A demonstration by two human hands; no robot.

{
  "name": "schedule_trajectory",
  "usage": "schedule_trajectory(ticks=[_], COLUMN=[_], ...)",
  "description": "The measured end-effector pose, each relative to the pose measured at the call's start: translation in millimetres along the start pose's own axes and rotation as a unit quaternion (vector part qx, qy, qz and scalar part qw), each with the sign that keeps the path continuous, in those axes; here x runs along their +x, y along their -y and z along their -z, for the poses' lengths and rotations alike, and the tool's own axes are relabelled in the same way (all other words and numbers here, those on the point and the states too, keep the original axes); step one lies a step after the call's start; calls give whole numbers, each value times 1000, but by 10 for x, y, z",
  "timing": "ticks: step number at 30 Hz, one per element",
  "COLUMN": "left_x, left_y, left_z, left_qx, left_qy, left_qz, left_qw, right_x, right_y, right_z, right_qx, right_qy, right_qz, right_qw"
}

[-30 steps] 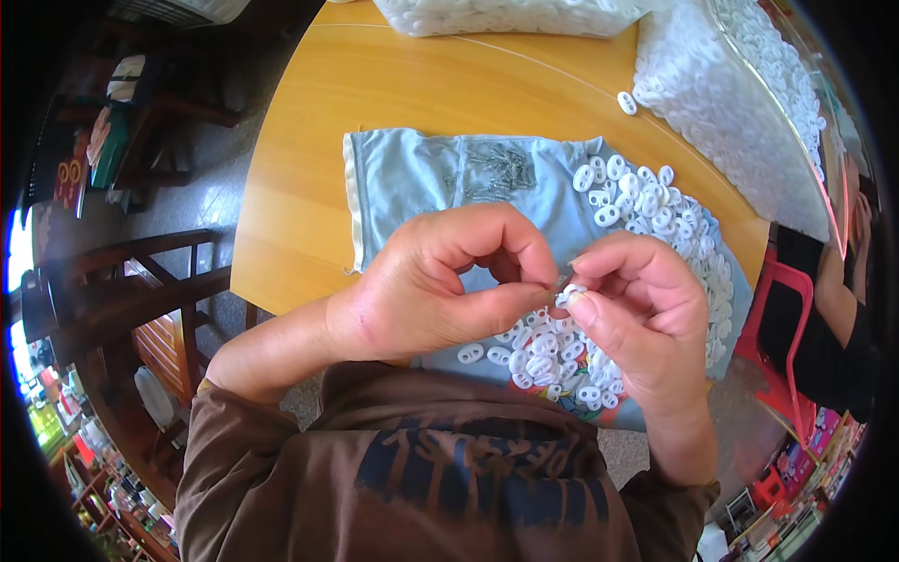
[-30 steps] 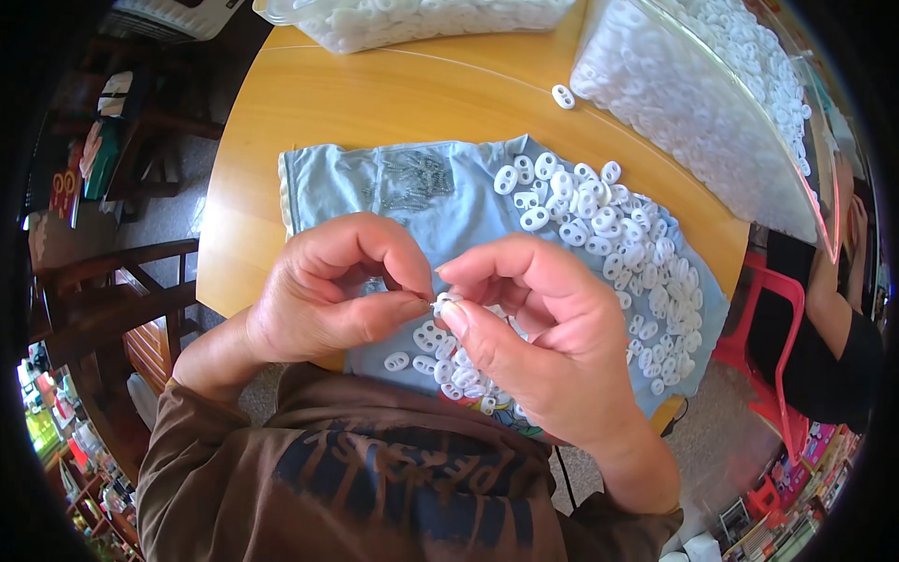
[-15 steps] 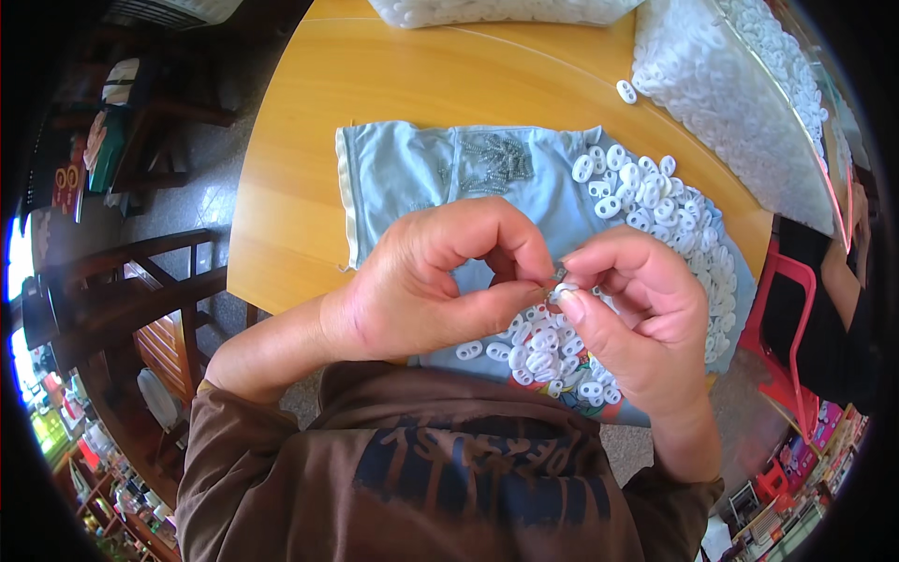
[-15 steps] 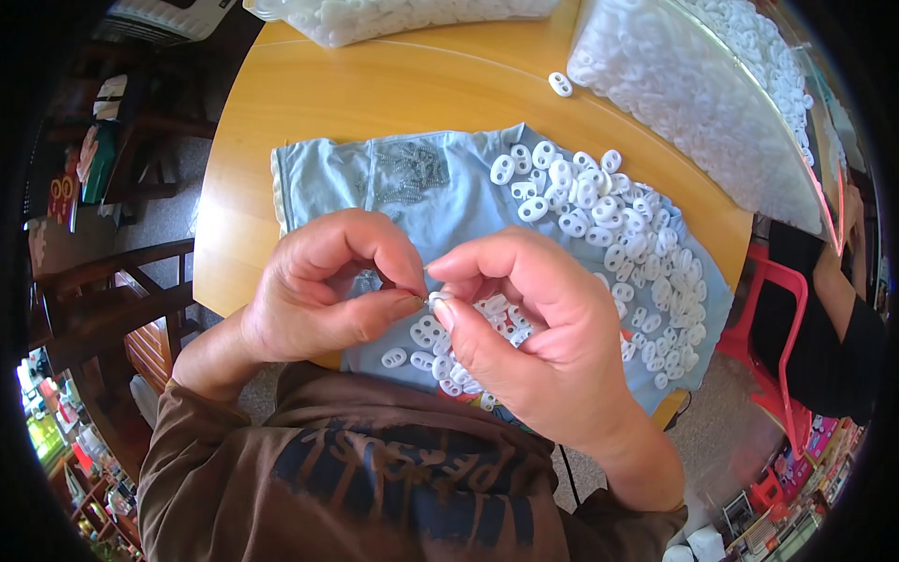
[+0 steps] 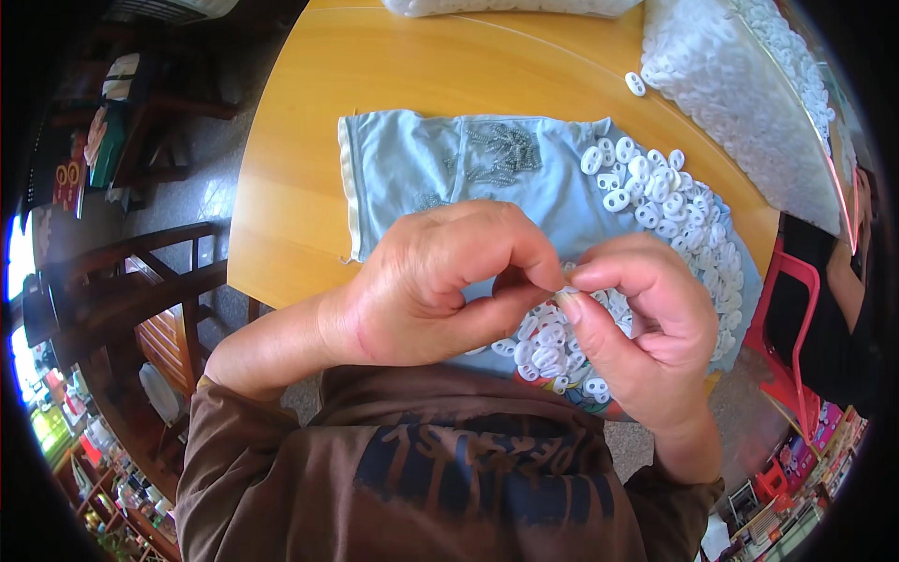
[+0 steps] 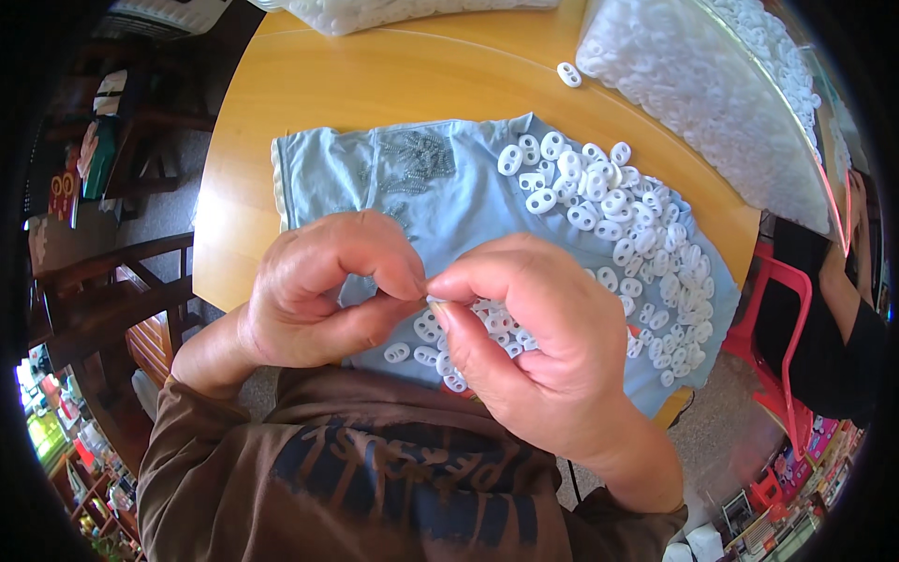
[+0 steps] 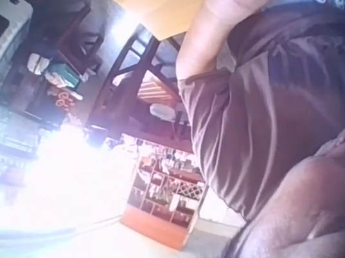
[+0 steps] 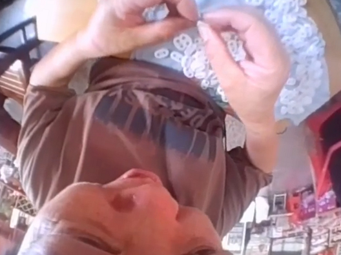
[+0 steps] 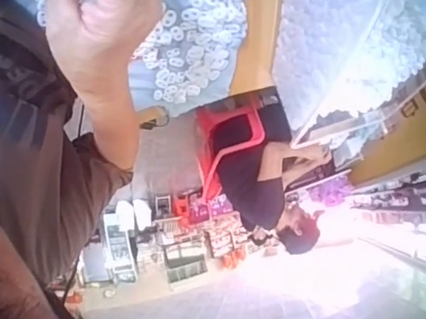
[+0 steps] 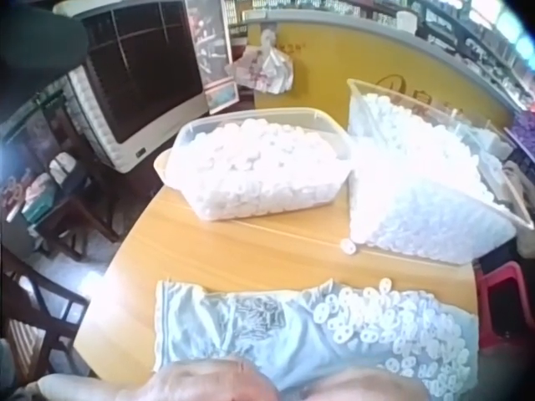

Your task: Assembling small white plastic components by threading them with a needle and wire.

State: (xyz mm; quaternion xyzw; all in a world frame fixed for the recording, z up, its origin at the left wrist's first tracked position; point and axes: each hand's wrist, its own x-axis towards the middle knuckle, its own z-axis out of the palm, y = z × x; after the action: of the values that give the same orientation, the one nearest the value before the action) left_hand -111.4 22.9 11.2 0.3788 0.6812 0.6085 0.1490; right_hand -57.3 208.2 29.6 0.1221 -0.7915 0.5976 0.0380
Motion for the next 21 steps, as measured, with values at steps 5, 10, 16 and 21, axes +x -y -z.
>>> schedule_trajectory(ticks=[5, 10, 16, 21], left_x=[-8, -59, -113, -156], left_y=[35, 17, -110, -107], left_z=[-15, 8, -11, -202], left_qx=[-6, -56, -233, -213], left_qy=[-5, -2, -60, -119], left_qz=[-20, 37, 181, 148], left_qw=[1000, 998, 954, 958], right_x=[-15, -69, -66, -30], right_y=[7, -9, 23, 48], right_z=[0, -13, -23, -89], right_qx=[2, 165, 333, 403], right_qy=[-1, -13, -61, -87], right_qz=[-10, -130, -221, -231], right_qw=[1000, 977, 914, 881])
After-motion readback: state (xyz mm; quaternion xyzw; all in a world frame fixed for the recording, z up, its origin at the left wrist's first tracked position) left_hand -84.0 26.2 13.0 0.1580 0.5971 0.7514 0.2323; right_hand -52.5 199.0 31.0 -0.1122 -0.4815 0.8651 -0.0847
